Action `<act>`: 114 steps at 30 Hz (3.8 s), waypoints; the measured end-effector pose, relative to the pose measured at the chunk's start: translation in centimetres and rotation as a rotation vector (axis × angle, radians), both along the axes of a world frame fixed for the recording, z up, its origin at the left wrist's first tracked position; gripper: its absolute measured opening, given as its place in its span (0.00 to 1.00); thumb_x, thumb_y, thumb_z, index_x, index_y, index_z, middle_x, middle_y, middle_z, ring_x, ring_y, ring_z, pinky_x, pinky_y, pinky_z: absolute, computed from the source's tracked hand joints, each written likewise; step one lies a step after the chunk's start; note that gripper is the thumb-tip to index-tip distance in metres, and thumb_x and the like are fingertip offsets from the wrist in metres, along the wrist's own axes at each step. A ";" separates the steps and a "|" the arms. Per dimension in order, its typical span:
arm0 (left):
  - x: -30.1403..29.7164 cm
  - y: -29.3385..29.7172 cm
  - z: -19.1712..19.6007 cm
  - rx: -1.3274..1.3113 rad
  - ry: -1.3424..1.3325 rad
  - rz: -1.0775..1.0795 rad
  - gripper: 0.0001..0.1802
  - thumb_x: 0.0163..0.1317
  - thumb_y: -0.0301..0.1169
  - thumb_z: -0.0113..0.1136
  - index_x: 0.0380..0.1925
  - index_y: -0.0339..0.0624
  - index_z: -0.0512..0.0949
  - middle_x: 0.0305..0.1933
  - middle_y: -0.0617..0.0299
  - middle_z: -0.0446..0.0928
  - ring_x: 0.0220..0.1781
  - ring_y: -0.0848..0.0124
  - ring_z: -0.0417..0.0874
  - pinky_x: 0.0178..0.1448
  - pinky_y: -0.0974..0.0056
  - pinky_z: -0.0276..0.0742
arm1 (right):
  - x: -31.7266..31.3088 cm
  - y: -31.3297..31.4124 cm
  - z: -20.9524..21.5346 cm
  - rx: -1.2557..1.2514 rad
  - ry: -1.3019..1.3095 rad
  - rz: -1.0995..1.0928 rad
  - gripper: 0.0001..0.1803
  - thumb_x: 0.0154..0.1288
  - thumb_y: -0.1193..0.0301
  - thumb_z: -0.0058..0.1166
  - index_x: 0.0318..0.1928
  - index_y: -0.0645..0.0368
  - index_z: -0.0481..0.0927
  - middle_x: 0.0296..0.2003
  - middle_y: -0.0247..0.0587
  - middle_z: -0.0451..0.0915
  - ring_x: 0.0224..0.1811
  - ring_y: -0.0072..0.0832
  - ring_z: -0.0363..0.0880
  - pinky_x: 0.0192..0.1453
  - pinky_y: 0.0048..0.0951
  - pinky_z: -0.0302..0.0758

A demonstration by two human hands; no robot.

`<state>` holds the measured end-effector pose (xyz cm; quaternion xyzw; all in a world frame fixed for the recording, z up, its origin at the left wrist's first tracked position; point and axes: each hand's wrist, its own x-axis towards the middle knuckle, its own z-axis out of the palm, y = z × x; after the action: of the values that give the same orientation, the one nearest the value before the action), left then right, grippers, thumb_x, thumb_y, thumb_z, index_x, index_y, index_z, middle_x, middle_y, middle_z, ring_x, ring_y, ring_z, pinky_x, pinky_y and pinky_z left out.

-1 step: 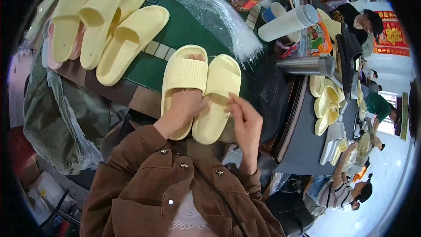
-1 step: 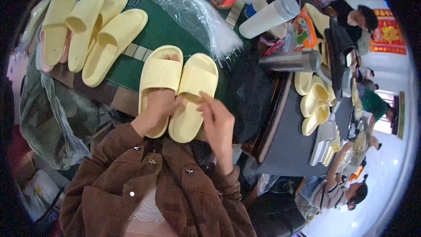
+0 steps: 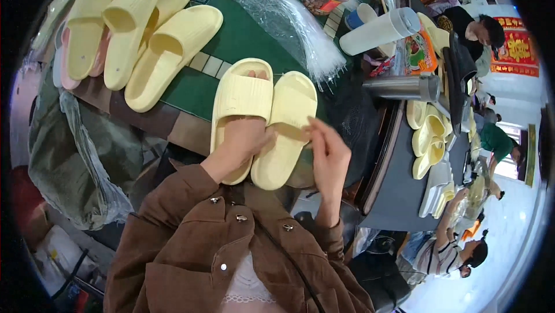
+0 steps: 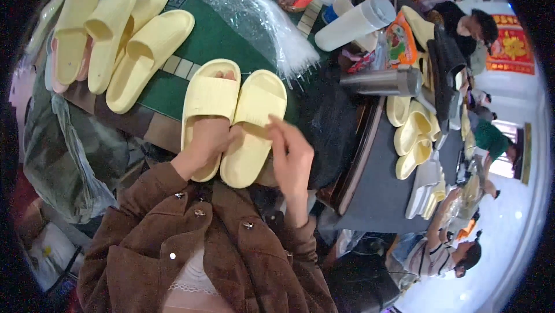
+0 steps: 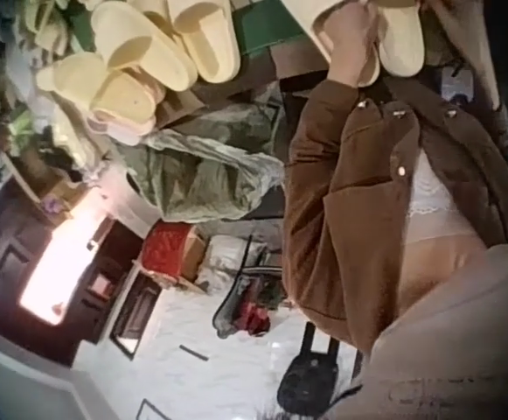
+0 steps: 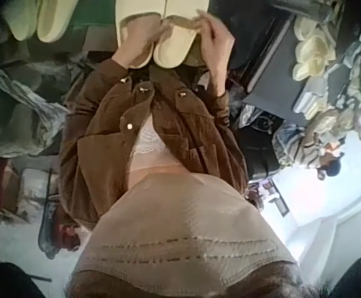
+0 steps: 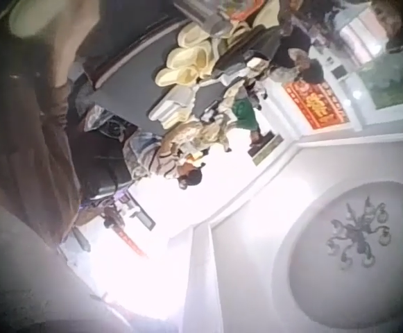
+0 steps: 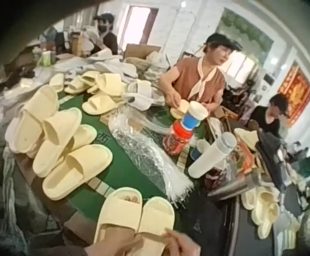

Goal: Manually assembling or finishing plastic slide-style sandals by threading or inspecting components.

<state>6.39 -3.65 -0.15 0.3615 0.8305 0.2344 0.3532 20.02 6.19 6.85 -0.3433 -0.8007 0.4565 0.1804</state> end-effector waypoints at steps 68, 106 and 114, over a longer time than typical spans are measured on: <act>-4.7 3.9 1.2 0.896 0.070 0.144 0.07 0.60 0.23 0.56 0.39 0.36 0.77 0.32 0.56 0.76 0.25 0.66 0.75 0.30 0.65 0.70 | -9.4 3.9 -6.8 -0.250 0.591 -0.133 0.04 0.64 0.79 0.54 0.39 0.64 0.79 0.35 0.32 0.80 0.37 0.15 0.75 0.42 0.16 0.71; -4.6 4.4 0.8 0.926 0.212 0.161 0.04 0.64 0.22 0.51 0.34 0.32 0.75 0.30 0.57 0.73 0.30 0.70 0.72 0.34 0.68 0.68 | -9.4 3.4 -6.3 0.032 0.456 0.021 0.12 0.62 0.77 0.54 0.46 0.56 0.83 0.39 0.39 0.72 0.41 0.30 0.73 0.44 0.28 0.71; -4.7 4.5 0.6 0.951 0.151 0.211 0.04 0.62 0.20 0.53 0.36 0.32 0.76 0.32 0.59 0.74 0.30 0.72 0.73 0.32 0.70 0.67 | -9.1 3.0 -5.0 -0.033 0.516 -0.037 0.21 0.61 0.78 0.55 0.55 0.52 0.76 0.50 0.39 0.68 0.51 0.26 0.73 0.44 0.22 0.74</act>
<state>1.68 0.85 0.43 0.4126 0.6868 0.5952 0.0619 10.92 9.23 1.83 -0.2330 -0.7142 0.5385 0.3817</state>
